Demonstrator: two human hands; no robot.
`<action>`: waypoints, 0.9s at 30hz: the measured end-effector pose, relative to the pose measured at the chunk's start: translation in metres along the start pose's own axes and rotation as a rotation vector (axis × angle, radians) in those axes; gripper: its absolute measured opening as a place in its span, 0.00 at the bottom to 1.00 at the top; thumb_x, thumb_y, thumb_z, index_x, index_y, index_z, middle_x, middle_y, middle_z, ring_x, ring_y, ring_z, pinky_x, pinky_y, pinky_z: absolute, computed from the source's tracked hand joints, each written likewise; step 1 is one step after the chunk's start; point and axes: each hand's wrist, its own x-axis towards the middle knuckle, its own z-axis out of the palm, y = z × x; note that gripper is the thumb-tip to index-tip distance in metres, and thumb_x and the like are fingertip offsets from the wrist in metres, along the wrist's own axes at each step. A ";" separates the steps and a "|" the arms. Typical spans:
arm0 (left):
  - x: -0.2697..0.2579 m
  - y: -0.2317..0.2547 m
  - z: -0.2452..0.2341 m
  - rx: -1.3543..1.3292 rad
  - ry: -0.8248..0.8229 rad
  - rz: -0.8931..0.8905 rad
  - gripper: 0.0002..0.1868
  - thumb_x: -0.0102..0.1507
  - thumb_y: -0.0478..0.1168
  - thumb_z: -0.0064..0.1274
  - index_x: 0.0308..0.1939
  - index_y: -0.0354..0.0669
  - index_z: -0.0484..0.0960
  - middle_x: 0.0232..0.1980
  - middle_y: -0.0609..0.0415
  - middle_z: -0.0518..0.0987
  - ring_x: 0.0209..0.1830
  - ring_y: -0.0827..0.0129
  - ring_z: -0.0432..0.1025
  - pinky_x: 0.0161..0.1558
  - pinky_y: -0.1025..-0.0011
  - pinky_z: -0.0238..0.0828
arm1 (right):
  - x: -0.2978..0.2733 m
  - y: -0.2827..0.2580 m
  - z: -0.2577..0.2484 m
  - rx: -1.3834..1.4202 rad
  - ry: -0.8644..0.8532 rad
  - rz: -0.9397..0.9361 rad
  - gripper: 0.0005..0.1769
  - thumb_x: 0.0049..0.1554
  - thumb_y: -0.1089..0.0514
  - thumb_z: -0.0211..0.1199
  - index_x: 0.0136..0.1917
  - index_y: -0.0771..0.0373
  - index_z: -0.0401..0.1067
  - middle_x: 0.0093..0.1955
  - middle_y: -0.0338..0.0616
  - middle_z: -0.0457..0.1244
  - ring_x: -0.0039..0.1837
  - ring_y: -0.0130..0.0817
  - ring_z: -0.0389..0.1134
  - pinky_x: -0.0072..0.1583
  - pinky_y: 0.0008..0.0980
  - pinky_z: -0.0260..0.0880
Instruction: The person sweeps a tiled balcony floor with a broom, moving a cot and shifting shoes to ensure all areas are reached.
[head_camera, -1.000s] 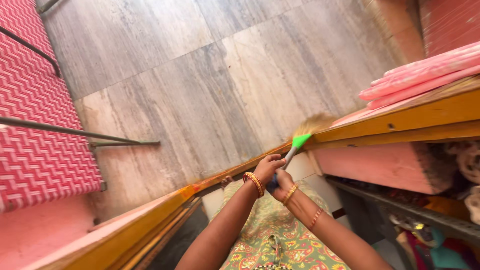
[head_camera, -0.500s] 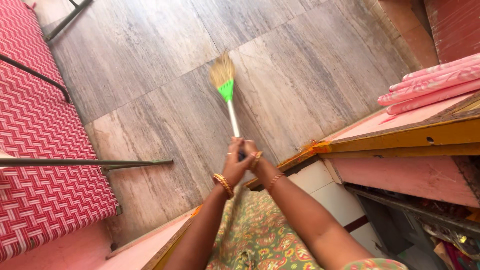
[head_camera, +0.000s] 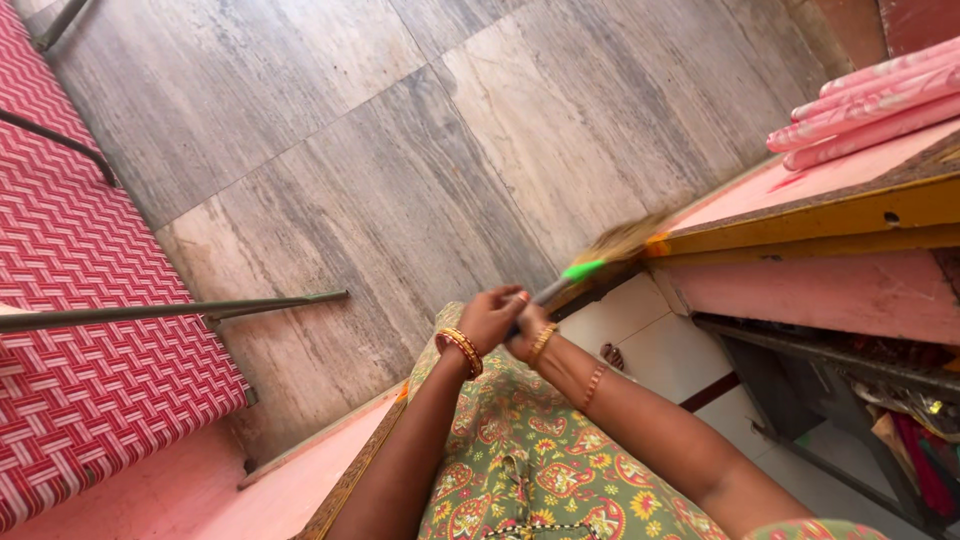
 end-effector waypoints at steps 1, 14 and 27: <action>-0.008 0.010 -0.009 0.062 0.057 -0.064 0.27 0.62 0.59 0.54 0.60 0.51 0.84 0.50 0.42 0.85 0.52 0.55 0.81 0.54 0.64 0.77 | 0.008 0.008 0.012 0.020 -0.059 0.034 0.15 0.66 0.52 0.49 0.52 0.63 0.71 0.50 0.48 0.68 0.50 0.38 0.71 0.53 0.39 0.74; -0.026 0.053 -0.045 0.398 0.286 0.015 0.28 0.63 0.59 0.53 0.62 0.50 0.78 0.47 0.38 0.83 0.49 0.45 0.79 0.53 0.54 0.74 | 0.059 -0.031 0.083 -0.440 0.038 -0.116 0.11 0.62 0.53 0.60 0.40 0.58 0.67 0.33 0.36 0.60 0.34 0.30 0.61 0.35 0.34 0.62; 0.041 0.056 0.057 0.053 -0.074 0.186 0.30 0.64 0.58 0.53 0.63 0.44 0.79 0.52 0.40 0.83 0.52 0.56 0.80 0.55 0.64 0.74 | -0.061 -0.075 0.001 0.160 0.220 -0.256 0.10 0.65 0.54 0.48 0.46 0.59 0.67 0.36 0.40 0.66 0.38 0.32 0.69 0.42 0.34 0.73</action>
